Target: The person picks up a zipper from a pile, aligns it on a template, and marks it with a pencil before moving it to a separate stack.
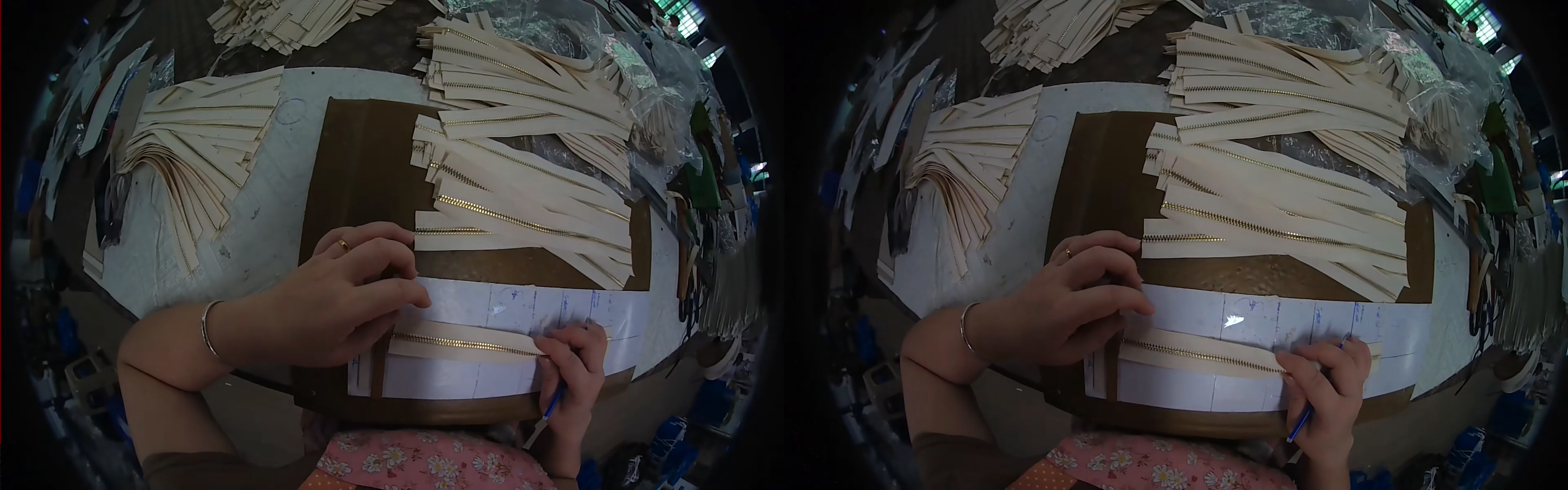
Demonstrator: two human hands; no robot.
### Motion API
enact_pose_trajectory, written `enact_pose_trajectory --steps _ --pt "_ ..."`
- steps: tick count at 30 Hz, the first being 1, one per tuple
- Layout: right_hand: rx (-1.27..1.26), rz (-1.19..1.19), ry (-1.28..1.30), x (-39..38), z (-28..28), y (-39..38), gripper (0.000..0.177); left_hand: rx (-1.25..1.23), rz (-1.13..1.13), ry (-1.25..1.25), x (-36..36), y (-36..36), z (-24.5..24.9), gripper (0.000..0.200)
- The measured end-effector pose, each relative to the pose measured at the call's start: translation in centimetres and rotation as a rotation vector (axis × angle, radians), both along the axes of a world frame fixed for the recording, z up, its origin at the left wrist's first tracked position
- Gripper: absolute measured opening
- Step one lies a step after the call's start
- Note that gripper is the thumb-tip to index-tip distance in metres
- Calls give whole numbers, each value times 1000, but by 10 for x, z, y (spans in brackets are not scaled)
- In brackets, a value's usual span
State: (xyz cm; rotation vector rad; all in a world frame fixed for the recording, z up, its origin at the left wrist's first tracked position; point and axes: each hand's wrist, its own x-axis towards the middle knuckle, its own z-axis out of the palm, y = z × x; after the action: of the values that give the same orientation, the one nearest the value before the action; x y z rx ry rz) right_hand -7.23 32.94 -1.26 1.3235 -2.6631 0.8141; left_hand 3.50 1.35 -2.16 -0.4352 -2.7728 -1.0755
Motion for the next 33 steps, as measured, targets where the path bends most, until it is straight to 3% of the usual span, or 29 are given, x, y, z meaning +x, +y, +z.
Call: enact_pose_trajectory --steps 9,26,29,33 --pt "24 15 26 0 -2 0 21 -12 -35 -29 -1 -3 5 37" --pt "42 -89 -30 5 8 -8 26 -204 51 -297 3 7 25 59" --pt "-54 57 -109 10 8 -17 29 -216 58 -290 2 9 28 54" --pt "34 88 -62 8 5 -23 30 -226 48 -305 3 9 28 53"
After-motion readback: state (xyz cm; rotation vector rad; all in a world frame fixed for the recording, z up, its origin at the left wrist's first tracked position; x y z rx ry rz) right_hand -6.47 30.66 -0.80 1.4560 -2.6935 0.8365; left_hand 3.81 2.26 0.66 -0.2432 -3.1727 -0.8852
